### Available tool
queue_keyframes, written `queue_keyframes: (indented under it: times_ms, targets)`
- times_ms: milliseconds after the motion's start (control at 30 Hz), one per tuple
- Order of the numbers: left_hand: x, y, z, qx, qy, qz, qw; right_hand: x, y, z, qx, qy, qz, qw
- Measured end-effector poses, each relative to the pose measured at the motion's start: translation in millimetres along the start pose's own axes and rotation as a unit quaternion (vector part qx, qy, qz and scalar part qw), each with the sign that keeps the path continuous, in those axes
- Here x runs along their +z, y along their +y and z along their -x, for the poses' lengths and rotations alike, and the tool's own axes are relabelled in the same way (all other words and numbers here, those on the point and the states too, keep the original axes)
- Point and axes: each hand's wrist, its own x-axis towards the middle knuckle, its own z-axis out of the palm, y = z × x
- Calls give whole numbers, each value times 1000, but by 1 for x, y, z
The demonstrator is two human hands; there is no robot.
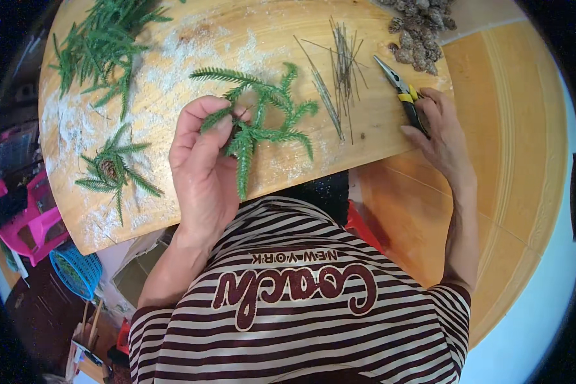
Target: Assembling decorative items using artificial greenery, pinecones, and wire.
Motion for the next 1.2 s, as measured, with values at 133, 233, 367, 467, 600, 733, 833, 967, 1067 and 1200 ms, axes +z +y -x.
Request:
queue_keyframes:
  times_ms: [133, 233, 367, 467, 600, 733, 833, 967, 1067, 1200]
  targets:
    - [0, -1, 0, 4, -7, 15, 1000, 5, 3, 0, -25, 35, 7, 999]
    - [0, -2, 1, 7, 3, 16, 1000, 9, 6, 0, -34, 48, 0, 998]
    - [0, -2, 1, 10, -4, 38, 999, 8, 1, 0, -12, 53, -50, 997]
    - [3, -2, 0, 22, -5, 34, 999, 3, -9, 2, 26, 65, -114, 991]
    - [3, -1, 0, 39, -7, 1, 999, 2, -12, 7, 59, 47, -148, 986]
    - [3, -1, 0, 21, -35, 0, 999, 4, -4, 19, 101, 55, -242, 963]
    - [4, 0, 1, 14, -44, 11, 999, 1, -2, 27, 227, 66, -561, 793]
    - [6, 3, 2, -27, -30, 60, 997, -14, -35, 20, 182, 62, -722, 664]
    - [0, -5, -1, -10, 1, -17, 1000, -17, -61, 19, 142, 39, -759, 634]
    - [7, -5, 1, -2, 20, -11, 1000, -2, -68, 21, 94, -44, -749, 654]
